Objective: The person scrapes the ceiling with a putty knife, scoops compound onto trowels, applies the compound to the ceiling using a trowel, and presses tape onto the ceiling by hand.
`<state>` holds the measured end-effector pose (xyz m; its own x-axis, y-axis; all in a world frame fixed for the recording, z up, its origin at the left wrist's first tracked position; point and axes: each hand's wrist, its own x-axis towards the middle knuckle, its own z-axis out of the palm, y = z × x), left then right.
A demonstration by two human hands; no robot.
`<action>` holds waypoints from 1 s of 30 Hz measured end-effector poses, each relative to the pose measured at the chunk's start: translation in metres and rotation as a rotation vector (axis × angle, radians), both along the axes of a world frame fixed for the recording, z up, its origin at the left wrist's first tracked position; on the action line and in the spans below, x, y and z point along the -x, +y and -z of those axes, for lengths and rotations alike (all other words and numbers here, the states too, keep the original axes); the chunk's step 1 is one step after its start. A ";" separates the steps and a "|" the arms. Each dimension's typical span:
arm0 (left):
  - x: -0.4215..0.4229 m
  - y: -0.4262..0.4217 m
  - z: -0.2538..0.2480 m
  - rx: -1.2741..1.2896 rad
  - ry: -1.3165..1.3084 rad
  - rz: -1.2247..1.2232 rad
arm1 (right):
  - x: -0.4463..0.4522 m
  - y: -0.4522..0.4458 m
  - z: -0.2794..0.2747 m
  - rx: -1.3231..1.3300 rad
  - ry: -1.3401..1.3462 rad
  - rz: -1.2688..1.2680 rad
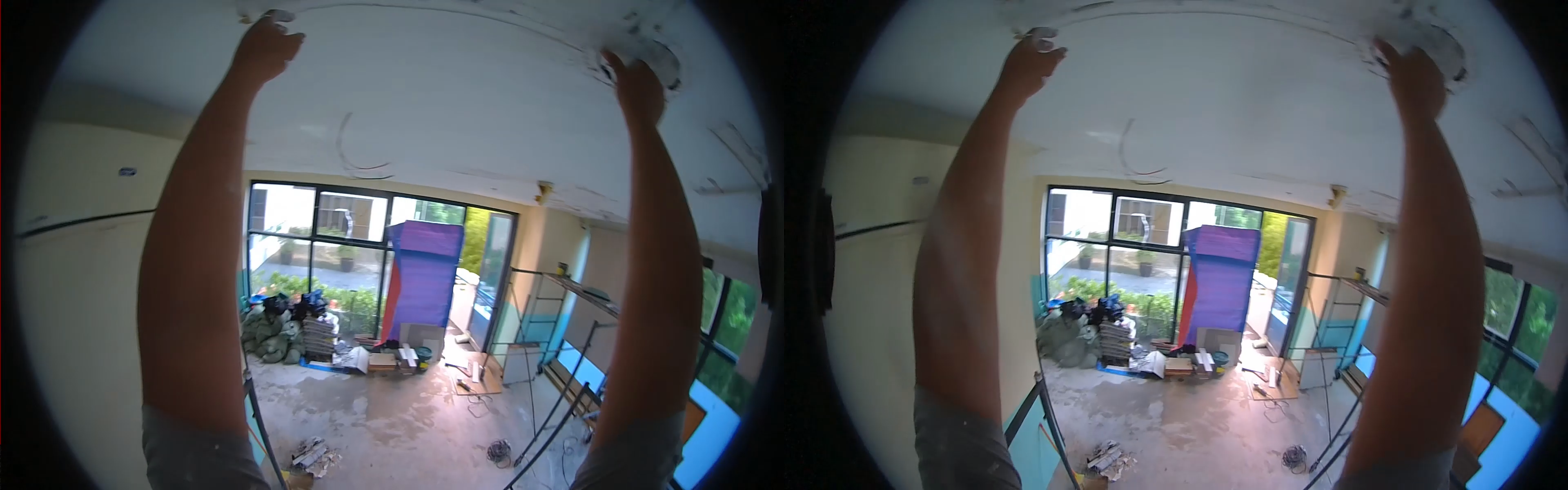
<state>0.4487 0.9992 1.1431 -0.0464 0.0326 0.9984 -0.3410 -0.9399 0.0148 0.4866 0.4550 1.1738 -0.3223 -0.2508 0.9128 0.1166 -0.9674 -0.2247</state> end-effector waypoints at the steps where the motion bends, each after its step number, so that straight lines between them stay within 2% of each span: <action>1: -0.003 0.013 -0.002 -0.012 -0.011 -0.066 | -0.005 -0.007 -0.002 0.020 -0.012 0.068; 2: -0.004 0.021 -0.002 -0.025 -0.020 -0.130 | -0.006 -0.014 -0.005 0.017 0.073 0.088; 3: -0.003 0.031 -0.001 -0.017 -0.018 -0.172 | -0.018 -0.031 -0.015 0.066 0.025 0.139; 5: 0.000 0.048 0.002 0.021 -0.001 -0.233 | -0.014 -0.035 -0.013 -0.064 0.034 0.185; 7: 0.008 0.049 0.007 0.136 0.023 -0.020 | -0.040 -0.073 -0.035 -0.040 0.073 0.385; 9: 0.018 0.035 0.018 0.311 0.040 0.446 | -0.049 -0.092 -0.043 -0.001 0.100 0.523; 12: 0.021 0.025 0.019 0.264 0.069 0.634 | -0.037 -0.090 -0.028 0.129 0.090 0.718; 16: 0.019 0.014 0.008 0.289 0.109 0.653 | -0.038 -0.095 -0.037 0.129 0.103 0.706; 18: 0.023 0.013 0.000 0.293 0.183 0.655 | -0.040 -0.107 -0.042 0.250 0.063 0.801; 21: 0.024 -0.003 0.010 0.351 0.106 0.660 | -0.038 -0.107 -0.054 0.208 0.115 0.837; 24: 0.025 -0.002 0.006 0.300 0.141 0.666 | -0.033 -0.106 -0.052 0.274 0.073 0.934; 27: 0.018 -0.006 0.007 0.311 0.067 0.728 | -0.036 -0.108 -0.054 0.329 0.013 0.891; 30: -0.016 0.058 -0.029 -0.524 -0.102 -0.822 | -0.044 -0.117 -0.055 0.407 -0.021 0.843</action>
<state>0.4651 1.0569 1.1725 0.0564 -0.4949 0.8671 0.4464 -0.7643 -0.4653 0.5309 0.3385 1.2285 -0.2695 0.4108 0.8710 -0.6591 -0.7381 0.1442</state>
